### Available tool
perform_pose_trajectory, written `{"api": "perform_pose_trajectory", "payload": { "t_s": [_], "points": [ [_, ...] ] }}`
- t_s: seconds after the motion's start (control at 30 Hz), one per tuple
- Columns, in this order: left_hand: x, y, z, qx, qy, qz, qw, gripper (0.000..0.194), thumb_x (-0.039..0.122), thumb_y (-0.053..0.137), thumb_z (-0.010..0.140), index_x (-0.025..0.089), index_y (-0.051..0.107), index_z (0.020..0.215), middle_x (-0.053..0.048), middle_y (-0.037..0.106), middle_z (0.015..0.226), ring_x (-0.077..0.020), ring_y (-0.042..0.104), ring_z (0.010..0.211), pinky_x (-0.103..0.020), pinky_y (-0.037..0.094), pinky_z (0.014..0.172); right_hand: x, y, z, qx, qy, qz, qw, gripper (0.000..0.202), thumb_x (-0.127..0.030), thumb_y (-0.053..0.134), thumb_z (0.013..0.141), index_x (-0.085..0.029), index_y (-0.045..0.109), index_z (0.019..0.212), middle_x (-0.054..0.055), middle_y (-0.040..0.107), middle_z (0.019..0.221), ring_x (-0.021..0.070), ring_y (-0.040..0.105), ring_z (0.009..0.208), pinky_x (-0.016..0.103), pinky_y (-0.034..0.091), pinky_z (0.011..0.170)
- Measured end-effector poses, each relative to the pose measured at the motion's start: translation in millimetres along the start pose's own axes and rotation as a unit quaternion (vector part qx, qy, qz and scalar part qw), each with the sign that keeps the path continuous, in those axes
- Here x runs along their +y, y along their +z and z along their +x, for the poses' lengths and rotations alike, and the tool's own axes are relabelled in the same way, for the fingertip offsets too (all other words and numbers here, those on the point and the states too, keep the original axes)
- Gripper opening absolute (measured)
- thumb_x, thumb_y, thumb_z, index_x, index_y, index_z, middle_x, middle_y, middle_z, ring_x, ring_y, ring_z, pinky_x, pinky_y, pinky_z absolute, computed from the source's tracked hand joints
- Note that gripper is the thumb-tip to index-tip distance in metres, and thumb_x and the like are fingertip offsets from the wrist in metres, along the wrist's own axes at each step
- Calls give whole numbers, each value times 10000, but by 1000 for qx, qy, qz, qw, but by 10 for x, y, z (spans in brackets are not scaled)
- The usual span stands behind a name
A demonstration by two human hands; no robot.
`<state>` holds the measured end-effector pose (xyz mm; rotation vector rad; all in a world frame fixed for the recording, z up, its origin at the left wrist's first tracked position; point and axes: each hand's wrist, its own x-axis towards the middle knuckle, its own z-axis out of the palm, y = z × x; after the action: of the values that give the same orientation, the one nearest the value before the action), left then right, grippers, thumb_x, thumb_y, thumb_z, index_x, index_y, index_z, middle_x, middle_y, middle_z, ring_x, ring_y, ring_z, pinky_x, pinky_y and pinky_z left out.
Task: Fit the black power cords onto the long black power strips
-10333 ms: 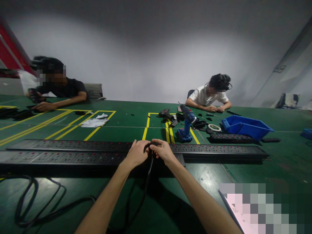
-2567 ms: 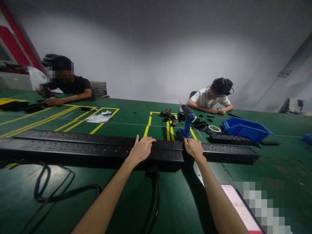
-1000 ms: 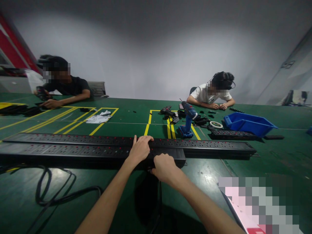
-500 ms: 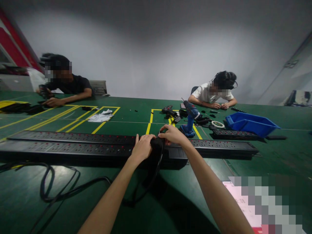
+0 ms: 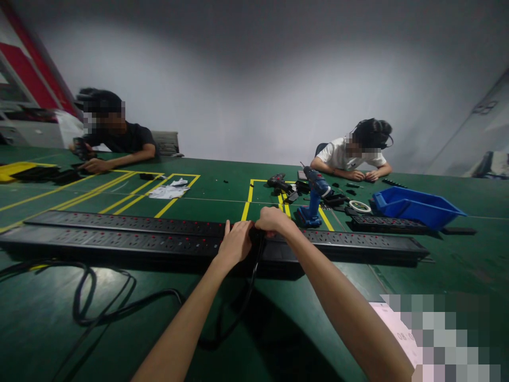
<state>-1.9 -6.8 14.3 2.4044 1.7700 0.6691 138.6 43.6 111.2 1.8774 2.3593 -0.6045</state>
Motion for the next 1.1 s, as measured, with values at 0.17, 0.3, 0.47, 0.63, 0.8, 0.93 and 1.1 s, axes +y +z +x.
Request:
{"api": "perform_pose_trajectory", "payload": {
  "t_s": [0.17,0.3,0.47,0.63,0.8,0.93,1.1],
  "points": [
    [4,-28,-10,-2,8,-3,1000,461,115,442,829,231,498,1271,-90,585,1329,-258,488,1282,-594,112,1193,14,11,199,-15,-15,-35,999,340,-365,624,748,-131,749,962,126,747,822,244,715,758,288,532,690],
    [-4,-4,4,-6,2,6,1000,463,105,427,817,214,502,1260,-96,575,1344,-260,464,1307,-587,98,1198,60,131,400,13,-39,-73,996,467,-426,604,777,-129,709,1121,192,692,1147,328,662,1058,331,528,775],
    [26,26,24,-9,-28,32,999,520,79,392,795,163,469,1302,-116,553,1375,-249,429,1342,-549,87,1210,63,337,539,10,-56,-62,996,421,-334,448,899,-128,677,1185,190,633,1267,291,624,1145,330,509,859],
    [44,14,24,-15,-30,41,999,511,87,374,813,169,462,1309,-111,557,1371,-239,433,1338,-529,93,1213,31,421,614,16,-44,-54,997,452,-360,408,925,-132,658,1225,195,621,1282,311,601,1179,370,500,904],
    [43,7,27,-14,-33,33,999,502,85,380,798,156,479,1286,-124,568,1354,-246,445,1328,-542,106,1207,27,488,616,40,-8,-6,999,489,-392,377,934,-119,639,1243,215,628,1257,338,612,1155,378,513,862],
    [31,9,31,-10,-34,20,999,534,77,388,782,161,481,1302,-116,557,1376,-246,443,1334,-540,96,1209,50,577,541,88,-30,1,996,410,-348,425,918,-122,649,1177,222,648,1203,342,631,1108,384,497,860],
    [9,17,45,-5,-30,1,1000,528,81,353,818,179,487,1320,-94,561,1382,-238,447,1334,-523,122,1210,93,668,447,144,-48,19,988,429,-319,237,985,-165,605,1144,185,672,1131,312,658,1025,387,489,804]
  ]
}}
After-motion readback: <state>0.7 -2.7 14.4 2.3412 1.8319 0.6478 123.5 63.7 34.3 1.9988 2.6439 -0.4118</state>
